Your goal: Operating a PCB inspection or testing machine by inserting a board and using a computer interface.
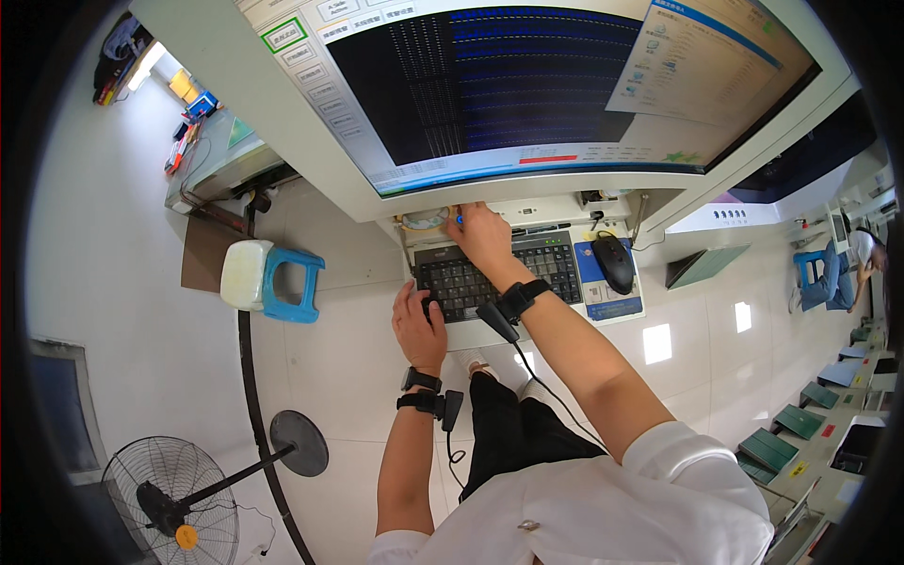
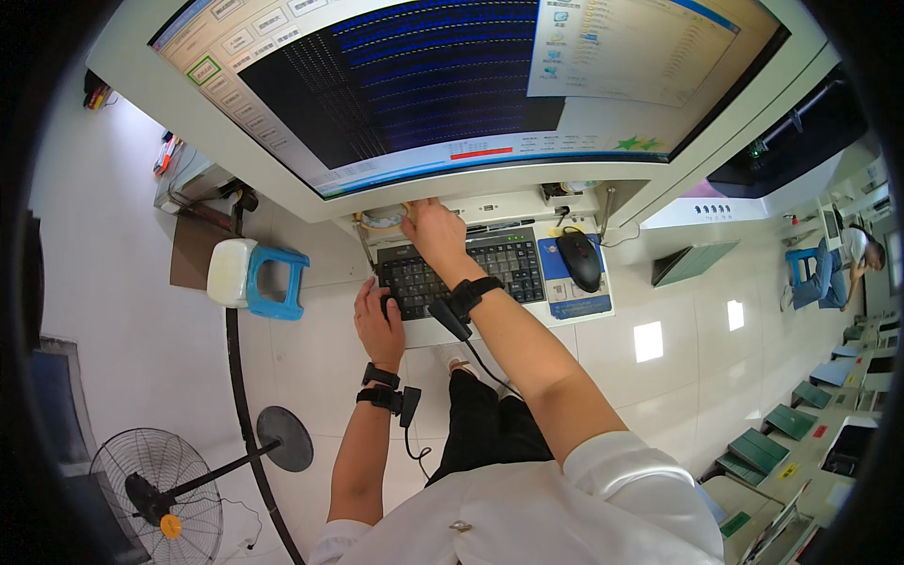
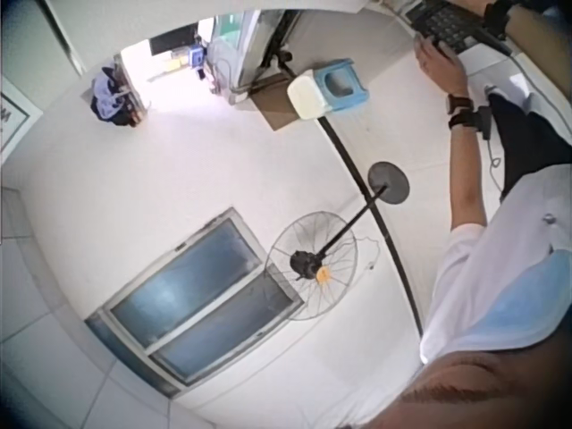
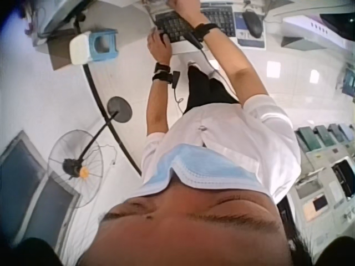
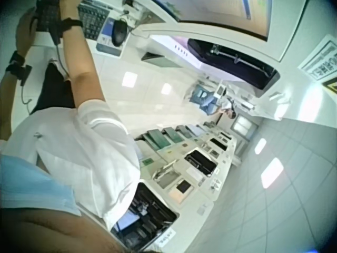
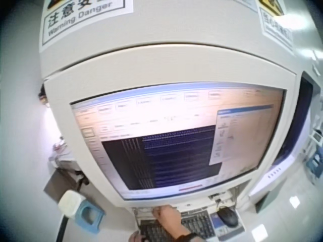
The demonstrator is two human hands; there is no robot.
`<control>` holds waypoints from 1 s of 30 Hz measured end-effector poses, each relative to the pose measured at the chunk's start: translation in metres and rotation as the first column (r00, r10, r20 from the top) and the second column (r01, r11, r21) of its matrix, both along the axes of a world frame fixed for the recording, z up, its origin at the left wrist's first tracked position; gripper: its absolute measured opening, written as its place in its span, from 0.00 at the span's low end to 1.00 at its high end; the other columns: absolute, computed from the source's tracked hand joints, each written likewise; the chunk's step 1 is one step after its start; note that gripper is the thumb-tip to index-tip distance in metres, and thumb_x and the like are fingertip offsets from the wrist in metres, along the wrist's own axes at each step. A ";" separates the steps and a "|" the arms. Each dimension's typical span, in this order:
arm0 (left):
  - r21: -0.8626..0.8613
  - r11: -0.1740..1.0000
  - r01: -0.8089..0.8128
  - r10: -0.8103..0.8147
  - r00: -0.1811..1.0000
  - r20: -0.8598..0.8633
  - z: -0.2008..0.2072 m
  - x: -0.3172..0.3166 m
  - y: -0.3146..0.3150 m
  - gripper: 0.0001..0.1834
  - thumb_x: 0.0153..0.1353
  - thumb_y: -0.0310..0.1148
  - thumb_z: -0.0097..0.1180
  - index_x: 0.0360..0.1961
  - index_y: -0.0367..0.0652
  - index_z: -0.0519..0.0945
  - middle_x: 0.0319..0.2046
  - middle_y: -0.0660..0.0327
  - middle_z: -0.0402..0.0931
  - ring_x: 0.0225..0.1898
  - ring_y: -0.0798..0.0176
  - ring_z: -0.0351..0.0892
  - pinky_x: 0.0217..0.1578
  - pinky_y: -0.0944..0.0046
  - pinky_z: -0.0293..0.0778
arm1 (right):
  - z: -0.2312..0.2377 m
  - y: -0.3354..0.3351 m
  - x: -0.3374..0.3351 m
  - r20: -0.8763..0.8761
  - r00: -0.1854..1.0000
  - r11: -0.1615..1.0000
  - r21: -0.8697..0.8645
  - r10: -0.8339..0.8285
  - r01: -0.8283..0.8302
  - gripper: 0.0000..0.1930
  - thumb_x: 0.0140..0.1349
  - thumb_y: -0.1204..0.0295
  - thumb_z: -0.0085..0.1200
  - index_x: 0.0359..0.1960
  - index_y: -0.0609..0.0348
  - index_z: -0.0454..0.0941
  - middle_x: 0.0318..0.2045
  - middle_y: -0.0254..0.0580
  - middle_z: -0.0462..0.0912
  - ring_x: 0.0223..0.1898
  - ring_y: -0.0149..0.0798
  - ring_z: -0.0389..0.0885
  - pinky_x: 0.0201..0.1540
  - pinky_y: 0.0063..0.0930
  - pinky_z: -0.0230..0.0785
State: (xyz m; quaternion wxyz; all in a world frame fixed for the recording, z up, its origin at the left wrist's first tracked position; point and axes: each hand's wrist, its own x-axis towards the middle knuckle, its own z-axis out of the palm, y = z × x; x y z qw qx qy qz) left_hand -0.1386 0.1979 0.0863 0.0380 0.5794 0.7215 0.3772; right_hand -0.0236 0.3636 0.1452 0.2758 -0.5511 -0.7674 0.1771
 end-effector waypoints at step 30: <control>-0.193 0.980 0.050 -0.114 0.935 -0.337 0.004 0.012 0.011 0.26 0.64 0.44 0.54 0.63 0.57 0.73 0.73 0.52 0.51 0.74 0.41 0.45 0.68 0.30 0.39 | -0.020 -0.038 0.115 -0.253 0.956 0.988 0.077 0.149 -0.134 0.10 0.55 0.80 0.53 0.39 0.56 0.82 0.36 0.44 0.82 0.45 0.51 0.79 0.49 0.42 0.73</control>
